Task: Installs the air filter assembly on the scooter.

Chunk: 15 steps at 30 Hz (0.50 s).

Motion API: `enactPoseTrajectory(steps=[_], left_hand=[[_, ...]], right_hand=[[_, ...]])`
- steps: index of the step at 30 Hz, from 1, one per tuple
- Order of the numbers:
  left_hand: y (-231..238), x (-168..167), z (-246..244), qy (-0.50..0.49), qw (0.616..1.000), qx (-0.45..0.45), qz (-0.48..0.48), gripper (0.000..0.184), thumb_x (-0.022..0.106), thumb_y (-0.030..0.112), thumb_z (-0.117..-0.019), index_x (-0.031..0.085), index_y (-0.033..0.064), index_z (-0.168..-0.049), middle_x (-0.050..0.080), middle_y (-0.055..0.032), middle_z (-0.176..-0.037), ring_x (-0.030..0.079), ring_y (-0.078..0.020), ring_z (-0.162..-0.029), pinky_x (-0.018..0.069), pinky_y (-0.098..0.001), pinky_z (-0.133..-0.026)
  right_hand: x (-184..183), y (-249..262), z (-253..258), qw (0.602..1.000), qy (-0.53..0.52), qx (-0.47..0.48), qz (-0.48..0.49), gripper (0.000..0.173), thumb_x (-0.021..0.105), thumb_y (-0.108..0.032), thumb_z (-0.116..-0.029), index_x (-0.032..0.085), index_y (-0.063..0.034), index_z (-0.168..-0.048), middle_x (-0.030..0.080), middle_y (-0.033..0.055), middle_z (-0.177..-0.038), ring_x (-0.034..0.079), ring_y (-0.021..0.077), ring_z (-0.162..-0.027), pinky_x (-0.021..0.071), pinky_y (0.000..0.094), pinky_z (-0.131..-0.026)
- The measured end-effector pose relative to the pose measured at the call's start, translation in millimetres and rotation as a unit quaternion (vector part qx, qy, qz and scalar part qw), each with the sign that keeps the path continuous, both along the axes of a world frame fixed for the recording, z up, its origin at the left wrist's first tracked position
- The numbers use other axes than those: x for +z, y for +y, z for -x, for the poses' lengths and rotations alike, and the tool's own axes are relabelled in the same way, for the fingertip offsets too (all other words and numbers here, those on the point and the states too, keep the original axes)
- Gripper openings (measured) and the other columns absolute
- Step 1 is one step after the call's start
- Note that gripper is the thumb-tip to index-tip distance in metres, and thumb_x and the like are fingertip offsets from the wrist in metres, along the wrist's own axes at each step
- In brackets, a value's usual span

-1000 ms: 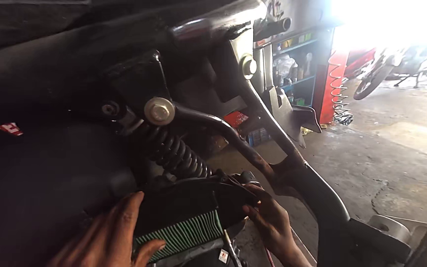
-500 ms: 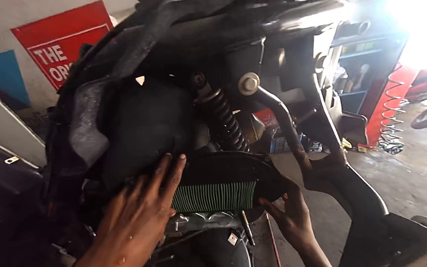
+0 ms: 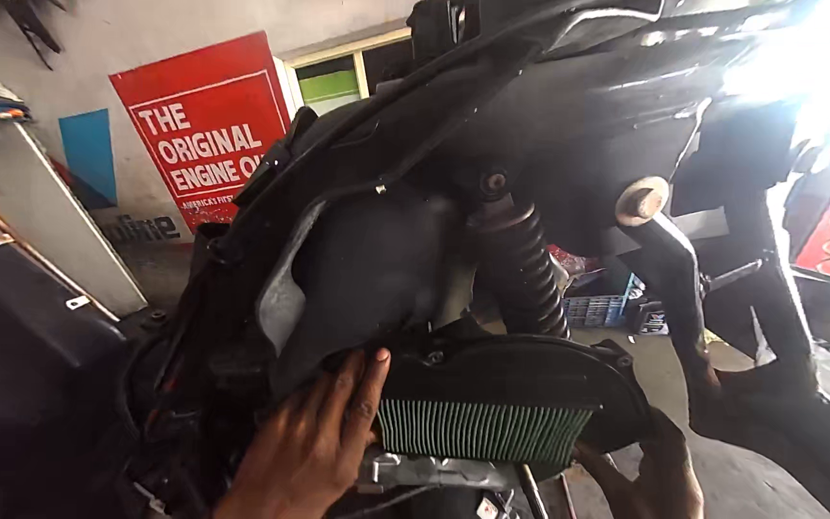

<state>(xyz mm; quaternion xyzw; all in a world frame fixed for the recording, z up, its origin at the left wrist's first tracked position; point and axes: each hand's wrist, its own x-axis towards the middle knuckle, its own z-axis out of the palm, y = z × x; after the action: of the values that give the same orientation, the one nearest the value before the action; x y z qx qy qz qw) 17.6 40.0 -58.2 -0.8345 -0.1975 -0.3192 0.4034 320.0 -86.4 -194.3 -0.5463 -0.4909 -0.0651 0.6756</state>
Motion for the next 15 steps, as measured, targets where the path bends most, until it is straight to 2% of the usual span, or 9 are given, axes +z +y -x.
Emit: enactPoseTrajectory(steps=[2, 5, 6, 8, 9, 10, 12, 13, 15], left_hand=[[-4, 0, 0, -0.001, 1.000, -0.007, 0.024, 0.058, 0.054, 0.038, -0.0985, 0.053, 0.0001, -0.143, 0.067, -0.0232, -0.123, 0.071, -0.0309, -0.083, 0.0541, -0.0375, -0.063], [-19, 15, 0, -0.013, 0.987, -0.030, 0.156, 0.073, 0.073, 0.021, -0.0773, 0.054, 0.0002, -0.144, 0.067, -0.0218, -0.126, 0.072, -0.0311, -0.072, 0.0569, -0.0417, -0.053], [-27, 25, 2, -0.007, 0.976, -0.027, 0.216, 0.073, 0.074, 0.015, -0.0770, 0.053, 0.0016, -0.146, 0.065, -0.0202, -0.131, 0.073, -0.0317, -0.074, 0.0584, -0.0448, -0.055], [-39, 44, 2, -0.010, 0.958, -0.019, 0.285, 0.058, 0.065, 0.015, -0.0881, 0.057, 0.0033, -0.144, 0.065, -0.0173, -0.135, 0.075, -0.0327, -0.092, 0.0610, -0.0496, -0.068], [-40, 47, -1, -0.028, 0.960, -0.022, 0.279, 0.047, 0.059, 0.019, -0.0936, 0.063, 0.0037, -0.138, 0.069, -0.0153, -0.131, 0.075, -0.0303, -0.100, 0.0615, -0.0483, -0.074], [-39, 48, -7, -0.051, 0.965, -0.028, 0.255, 0.040, 0.055, 0.025, -0.0977, 0.070, 0.0038, -0.129, 0.073, -0.0137, -0.123, 0.075, -0.0276, -0.100, 0.0620, -0.0458, -0.076], [-32, 48, -21, -0.074, 0.979, -0.035, 0.188, 0.038, 0.053, 0.032, -0.0991, 0.076, 0.0047, -0.114, 0.077, -0.0115, -0.099, 0.076, -0.0258, -0.083, 0.0613, -0.0427, -0.065], [-29, 48, -26, -0.071, 0.983, -0.030, 0.168, 0.039, 0.054, 0.034, -0.0976, 0.076, 0.0051, -0.112, 0.075, -0.0106, -0.088, 0.074, -0.0266, -0.074, 0.0597, -0.0429, -0.059], [-26, 49, -34, -0.047, 0.985, -0.005, 0.166, 0.039, 0.059, 0.035, -0.0958, 0.077, 0.0059, -0.114, 0.073, -0.0106, -0.081, 0.073, -0.0290, -0.069, 0.0584, -0.0455, -0.057]], right_hand=[[4, -5, 3, 1.000, 0.008, -0.006, 0.025, 0.090, 0.085, -0.033, -0.0789, 0.038, 0.0183, -0.136, 0.059, 0.0202, -0.130, 0.054, -0.0013, -0.122, 0.0444, 0.0188, -0.105], [13, -11, -2, 0.998, -0.003, -0.013, 0.066, 0.087, 0.084, -0.036, -0.0782, 0.044, 0.0132, -0.138, 0.059, 0.0224, -0.134, 0.056, 0.0078, -0.125, 0.0447, 0.0234, -0.106], [17, -13, -2, 0.998, -0.008, -0.016, 0.065, 0.082, 0.081, -0.032, -0.0792, 0.047, 0.0112, -0.139, 0.057, 0.0236, -0.137, 0.054, 0.0123, -0.129, 0.0438, 0.0270, -0.108], [27, -14, 0, 0.999, -0.042, -0.034, 0.000, 0.060, 0.072, -0.022, -0.0848, 0.055, 0.0053, -0.135, 0.057, 0.0204, -0.141, 0.051, 0.0156, -0.136, 0.0446, 0.0312, -0.110], [36, -13, 3, 0.996, -0.057, -0.049, -0.050, 0.049, 0.069, -0.021, -0.0885, 0.058, -0.0009, -0.132, 0.059, 0.0141, -0.140, 0.051, 0.0127, -0.136, 0.0458, 0.0303, -0.110], [48, -10, 8, 0.992, -0.071, -0.060, -0.091, 0.041, 0.067, -0.023, -0.0916, 0.060, -0.0082, -0.130, 0.061, 0.0067, -0.139, 0.051, 0.0106, -0.137, 0.0461, 0.0305, -0.110], [77, -5, 18, 0.986, -0.115, -0.050, -0.113, 0.036, 0.066, -0.031, -0.0975, 0.062, -0.0171, -0.130, 0.062, -0.0005, -0.139, 0.051, 0.0113, -0.138, 0.0448, 0.0345, -0.114], [93, -2, 23, 0.983, -0.148, -0.046, -0.097, 0.037, 0.066, -0.036, -0.0984, 0.063, -0.0160, -0.130, 0.064, 0.0010, -0.137, 0.054, 0.0135, -0.135, 0.0446, 0.0381, -0.113], [120, 8, 27, 0.973, -0.221, -0.054, -0.045, 0.041, 0.065, -0.040, -0.0960, 0.070, -0.0091, -0.123, 0.070, 0.0066, -0.126, 0.063, 0.0195, -0.123, 0.0498, 0.0437, -0.105]])
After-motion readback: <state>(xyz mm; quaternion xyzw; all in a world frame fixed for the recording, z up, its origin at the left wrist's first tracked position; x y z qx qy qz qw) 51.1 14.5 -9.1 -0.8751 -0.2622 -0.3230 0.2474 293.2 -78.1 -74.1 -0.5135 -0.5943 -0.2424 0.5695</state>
